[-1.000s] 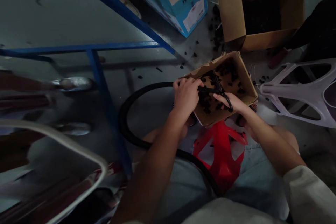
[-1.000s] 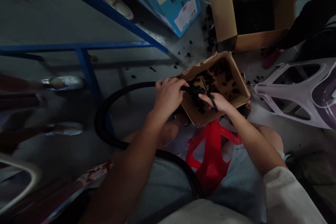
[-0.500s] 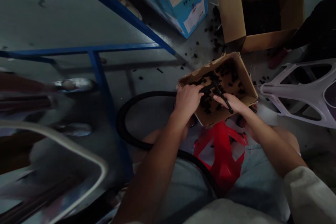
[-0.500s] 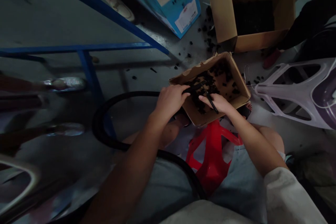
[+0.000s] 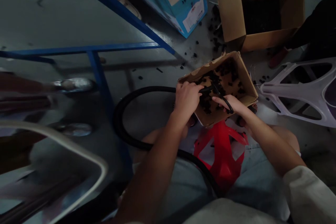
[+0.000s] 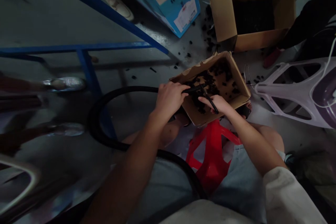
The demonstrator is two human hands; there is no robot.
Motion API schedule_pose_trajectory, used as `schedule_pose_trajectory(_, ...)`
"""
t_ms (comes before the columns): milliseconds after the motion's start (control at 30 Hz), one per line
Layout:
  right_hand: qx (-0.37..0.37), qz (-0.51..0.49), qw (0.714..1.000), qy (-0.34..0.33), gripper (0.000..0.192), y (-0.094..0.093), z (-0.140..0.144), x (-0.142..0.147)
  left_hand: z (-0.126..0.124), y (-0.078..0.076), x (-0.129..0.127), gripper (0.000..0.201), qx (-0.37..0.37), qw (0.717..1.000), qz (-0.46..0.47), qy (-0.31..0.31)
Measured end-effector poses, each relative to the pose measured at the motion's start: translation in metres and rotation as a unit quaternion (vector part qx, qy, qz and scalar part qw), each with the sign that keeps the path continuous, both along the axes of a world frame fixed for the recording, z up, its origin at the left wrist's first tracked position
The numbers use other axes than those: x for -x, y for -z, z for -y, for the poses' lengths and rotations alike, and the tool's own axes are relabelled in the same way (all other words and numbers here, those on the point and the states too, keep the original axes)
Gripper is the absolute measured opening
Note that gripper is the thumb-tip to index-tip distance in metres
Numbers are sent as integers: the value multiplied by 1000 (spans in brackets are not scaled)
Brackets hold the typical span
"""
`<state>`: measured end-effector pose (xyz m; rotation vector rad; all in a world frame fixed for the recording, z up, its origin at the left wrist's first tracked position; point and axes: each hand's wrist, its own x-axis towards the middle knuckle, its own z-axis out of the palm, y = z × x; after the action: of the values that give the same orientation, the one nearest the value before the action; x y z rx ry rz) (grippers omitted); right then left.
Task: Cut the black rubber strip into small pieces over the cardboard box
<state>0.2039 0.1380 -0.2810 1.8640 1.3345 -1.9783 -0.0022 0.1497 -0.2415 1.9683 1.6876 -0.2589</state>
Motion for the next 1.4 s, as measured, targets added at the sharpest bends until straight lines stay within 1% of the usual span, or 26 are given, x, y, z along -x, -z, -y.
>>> schedule_pose_trajectory(100,7,-49,999,7,59,1,-1,-3,1,3,-2,30,9,1000,6,18)
schedule_pose_trajectory(167,23,-30,999,0,60,3,0,-5,1,4,-3,30,14,999,6,28)
schedule_pose_trajectory(267,36,16,999,-9,61,5,1,-5,2,4,-4,31,6,1000,-4,27)
schedule_pose_trajectory(333,18,9,1000,-10,59,6,2,-4,2,4,-3,32,1,1000,-8,21)
schedule_pose_trajectory(433,-17,-38,999,-13,55,7,3,-3,3,4,-2,33,16,1000,-3,20)
schedule_pose_trajectory(600,14,-24,1000,-7,60,7,2,-7,4,2,-6,34,43,999,-9,29)
schedule_pose_trajectory(800,-24,-59,998,14,58,15,1,-9,6,1,-8,33,34,999,-24,27)
schedule_pose_trajectory(867,-40,-69,996,32,57,17,2,-7,5,2,-8,32,39,998,-37,24)
schedule_pose_trajectory(933,-54,-78,994,56,54,17,2,-5,4,2,-9,31,57,997,-24,35)
schedule_pose_trajectory(1033,-68,-90,988,110,50,15,0,-2,4,3,-11,28,105,991,41,74)
schedule_pose_trajectory(1133,-59,-88,980,167,47,15,-2,-3,5,4,-14,30,106,986,89,90)
schedule_pose_trajectory(1233,-81,-85,972,205,43,17,-4,-4,5,2,-13,33,89,987,110,71)
schedule_pose_trajectory(1333,-121,-65,966,220,37,16,-6,-3,1,-3,-11,33,97,992,65,40)
schedule_pose_trajectory(1400,-133,-60,964,222,35,14,-7,-2,-2,-7,-10,42,99,994,33,19)
